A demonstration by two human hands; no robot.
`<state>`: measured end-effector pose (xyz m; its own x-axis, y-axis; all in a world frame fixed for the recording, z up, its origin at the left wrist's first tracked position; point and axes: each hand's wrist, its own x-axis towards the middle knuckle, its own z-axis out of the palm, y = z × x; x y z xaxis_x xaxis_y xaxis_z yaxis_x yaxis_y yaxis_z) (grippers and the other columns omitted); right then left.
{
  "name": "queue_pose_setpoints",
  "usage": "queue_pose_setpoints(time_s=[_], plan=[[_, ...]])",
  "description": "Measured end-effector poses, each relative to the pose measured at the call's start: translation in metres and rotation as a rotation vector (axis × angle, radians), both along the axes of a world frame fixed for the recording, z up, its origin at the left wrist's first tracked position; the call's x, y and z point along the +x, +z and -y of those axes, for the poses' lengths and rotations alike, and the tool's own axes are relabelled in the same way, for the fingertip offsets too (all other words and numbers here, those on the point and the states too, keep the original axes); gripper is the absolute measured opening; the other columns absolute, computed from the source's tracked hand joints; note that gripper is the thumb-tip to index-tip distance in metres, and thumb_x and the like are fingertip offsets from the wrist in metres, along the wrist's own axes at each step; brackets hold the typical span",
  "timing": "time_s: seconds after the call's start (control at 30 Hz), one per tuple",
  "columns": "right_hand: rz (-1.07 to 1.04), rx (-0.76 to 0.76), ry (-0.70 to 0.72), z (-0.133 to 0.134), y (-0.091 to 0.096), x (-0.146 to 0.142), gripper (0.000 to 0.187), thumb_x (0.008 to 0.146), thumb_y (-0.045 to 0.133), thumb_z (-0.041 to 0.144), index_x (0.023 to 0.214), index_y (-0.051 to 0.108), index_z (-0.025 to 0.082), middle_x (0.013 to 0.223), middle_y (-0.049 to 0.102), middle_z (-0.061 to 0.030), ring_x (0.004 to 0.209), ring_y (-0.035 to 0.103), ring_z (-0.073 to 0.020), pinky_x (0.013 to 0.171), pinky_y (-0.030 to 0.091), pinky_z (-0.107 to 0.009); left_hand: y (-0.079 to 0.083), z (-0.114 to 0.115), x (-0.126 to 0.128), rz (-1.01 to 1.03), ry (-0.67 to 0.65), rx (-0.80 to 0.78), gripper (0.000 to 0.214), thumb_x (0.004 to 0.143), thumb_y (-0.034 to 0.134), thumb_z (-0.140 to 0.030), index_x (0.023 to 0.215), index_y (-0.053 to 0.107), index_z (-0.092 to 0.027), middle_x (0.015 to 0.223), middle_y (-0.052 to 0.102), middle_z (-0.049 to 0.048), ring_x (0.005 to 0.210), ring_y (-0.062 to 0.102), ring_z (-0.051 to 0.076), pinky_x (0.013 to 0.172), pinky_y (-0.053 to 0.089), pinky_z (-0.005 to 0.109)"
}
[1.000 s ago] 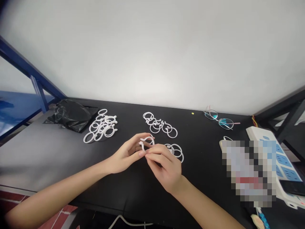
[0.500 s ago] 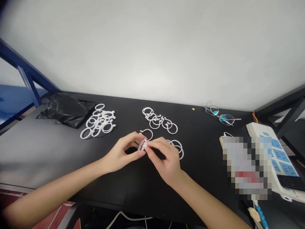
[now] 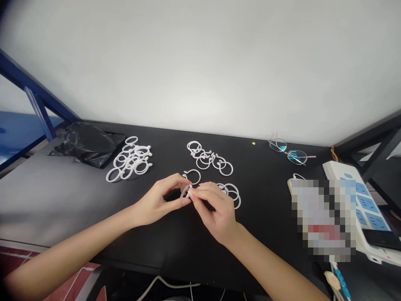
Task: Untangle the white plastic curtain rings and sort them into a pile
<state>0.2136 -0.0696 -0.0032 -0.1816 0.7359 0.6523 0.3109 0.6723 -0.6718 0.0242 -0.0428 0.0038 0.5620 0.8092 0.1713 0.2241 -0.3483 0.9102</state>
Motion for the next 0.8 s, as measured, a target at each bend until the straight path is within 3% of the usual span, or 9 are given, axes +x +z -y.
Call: queue_pose_setpoints(time_s=[0.1,0.17,0.27,0.4,0.67,0.8], plan=[[0.049,-0.059,-0.028,-0.002,0.0,0.003,0.031,0.087,0.063,0.014,0.116,0.064,0.025,0.091,0.074,-0.0037,0.084,0.071,-0.0206,0.076,0.059,-0.037,0.011,-0.009,-0.013,-0.181,0.037,0.167,0.029,0.092,0.057,-0.037,0.114,0.059,-0.019,0.098,0.061,0.0043,0.089,0.058,0.016,0.084,0.049,0.03],[0.136,-0.095,-0.051,-0.004,-0.003,0.005,0.038,0.088,0.063,0.022,0.126,0.058,0.025,0.102,0.073,-0.0066,0.093,0.07,-0.0229,0.083,0.058,-0.041,0.017,-0.019,-0.031,-0.302,0.183,0.292,0.03,0.093,0.055,-0.038,0.117,0.058,-0.02,0.104,0.061,0.0052,0.095,0.059,0.018,0.088,0.048,0.032],[0.324,-0.054,-0.076,-0.007,-0.01,0.006,0.033,0.089,0.062,0.022,0.122,0.061,0.024,0.115,0.07,-0.0087,0.107,0.066,-0.0261,0.099,0.049,-0.052,0.021,-0.034,-0.066,-0.504,0.433,0.452,0.035,0.093,0.052,-0.04,0.12,0.057,-0.019,0.113,0.061,0.0079,0.105,0.058,0.023,0.095,0.045,0.037],[0.453,-0.047,-0.059,-0.008,-0.019,0.005,0.026,0.089,0.06,0.019,0.114,0.064,0.024,0.116,0.069,-0.0081,0.111,0.064,-0.0266,0.104,0.044,-0.059,0.014,-0.043,-0.107,-0.734,0.61,0.508,0.039,0.091,0.05,-0.046,0.117,0.058,-0.018,0.108,0.064,0.0103,0.102,0.058,0.029,0.093,0.045,0.043],[0.518,-0.061,-0.03,-0.01,-0.02,0.005,0.02,0.089,0.058,0.013,0.105,0.063,0.023,0.096,0.071,-0.0043,0.095,0.064,-0.0239,0.1,0.043,-0.059,-0.008,-0.045,-0.127,-0.849,0.581,0.39,0.045,0.092,0.043,-0.045,0.12,0.057,-0.014,0.118,0.061,0.0139,0.107,0.056,0.031,0.094,0.045,0.045],[0.553,-0.019,-0.04,-0.012,-0.021,0.005,0.017,0.089,0.057,0.01,0.097,0.064,0.023,0.084,0.069,-0.0027,0.084,0.061,-0.0218,0.095,0.045,-0.053,0.0,-0.042,-0.123,-0.87,0.574,0.411,0.046,0.093,0.042,-0.044,0.125,0.054,-0.013,0.125,0.057,0.0153,0.111,0.054,0.033,0.096,0.043,0.049]])
